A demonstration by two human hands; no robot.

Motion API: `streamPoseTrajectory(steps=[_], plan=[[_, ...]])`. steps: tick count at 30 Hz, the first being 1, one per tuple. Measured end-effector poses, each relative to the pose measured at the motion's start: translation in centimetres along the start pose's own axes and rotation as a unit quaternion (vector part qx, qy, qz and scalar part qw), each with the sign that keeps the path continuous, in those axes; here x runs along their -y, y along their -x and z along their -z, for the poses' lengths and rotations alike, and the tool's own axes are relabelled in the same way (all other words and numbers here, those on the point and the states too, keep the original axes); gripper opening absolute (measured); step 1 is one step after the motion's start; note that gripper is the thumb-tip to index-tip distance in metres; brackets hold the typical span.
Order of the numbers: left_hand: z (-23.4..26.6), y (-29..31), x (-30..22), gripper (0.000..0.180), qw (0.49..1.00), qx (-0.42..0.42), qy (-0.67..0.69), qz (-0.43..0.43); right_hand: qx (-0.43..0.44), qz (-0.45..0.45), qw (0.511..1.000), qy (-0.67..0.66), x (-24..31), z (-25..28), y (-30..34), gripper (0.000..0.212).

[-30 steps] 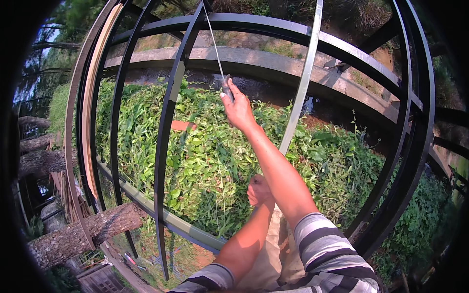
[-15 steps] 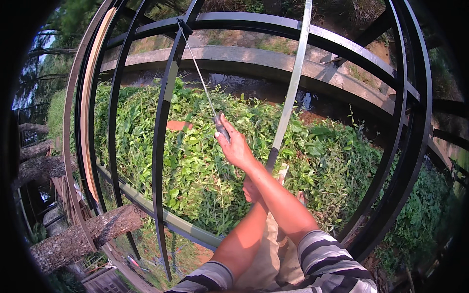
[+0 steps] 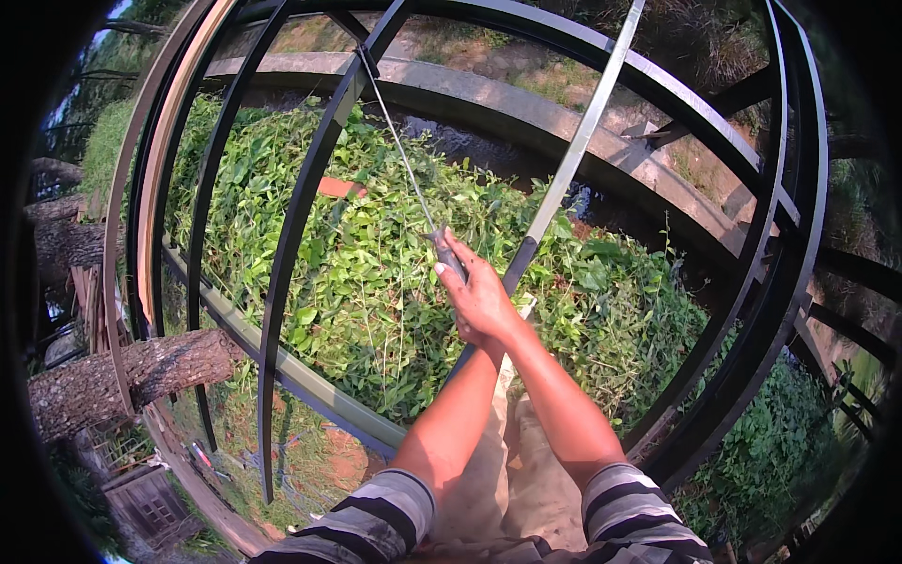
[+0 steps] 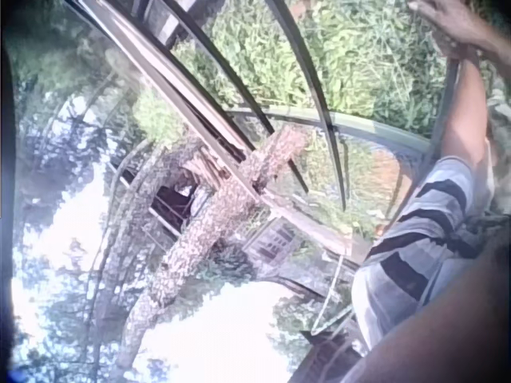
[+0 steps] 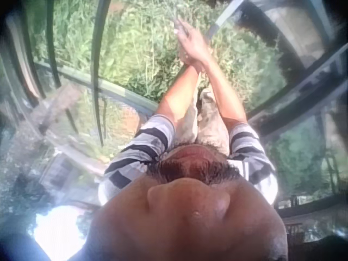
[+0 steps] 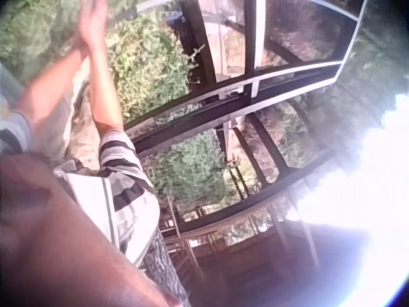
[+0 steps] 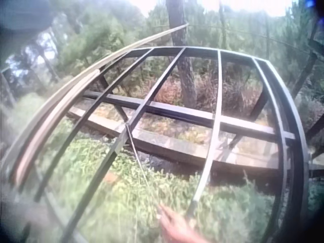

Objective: The person paints the edges and surfaces of a curved black metal frame using a small brush, reaching between the beams and moving along the structure while standing on the wooden platform and beams.

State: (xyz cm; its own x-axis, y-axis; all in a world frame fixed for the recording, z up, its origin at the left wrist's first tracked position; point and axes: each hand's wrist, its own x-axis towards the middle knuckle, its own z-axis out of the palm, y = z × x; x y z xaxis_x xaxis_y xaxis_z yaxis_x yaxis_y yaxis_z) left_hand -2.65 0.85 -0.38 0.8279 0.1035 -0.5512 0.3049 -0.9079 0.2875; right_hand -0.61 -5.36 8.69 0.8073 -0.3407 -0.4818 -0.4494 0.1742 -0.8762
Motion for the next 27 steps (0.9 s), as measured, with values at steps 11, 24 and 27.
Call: streamPoseTrajectory(steps=[11,24,27], plan=[[2.4,10.2,13.8,0.072,0.864,0.055,0.025,-0.5,-0.02,-0.003,0.994,-0.107,-0.9,-3.7,-0.5,0.067],[3.7,19.5,33.7,0.08,0.885,0.383,-0.202,-0.171,-0.023,-0.001,0.993,-0.116,-2.1,-7.5,-0.1,0.063],[3.5,19.6,32.7,0.077,0.87,0.389,-0.266,-0.147,-0.001,-0.007,0.995,-0.104,-3.8,-10.0,2.8,0.063]])
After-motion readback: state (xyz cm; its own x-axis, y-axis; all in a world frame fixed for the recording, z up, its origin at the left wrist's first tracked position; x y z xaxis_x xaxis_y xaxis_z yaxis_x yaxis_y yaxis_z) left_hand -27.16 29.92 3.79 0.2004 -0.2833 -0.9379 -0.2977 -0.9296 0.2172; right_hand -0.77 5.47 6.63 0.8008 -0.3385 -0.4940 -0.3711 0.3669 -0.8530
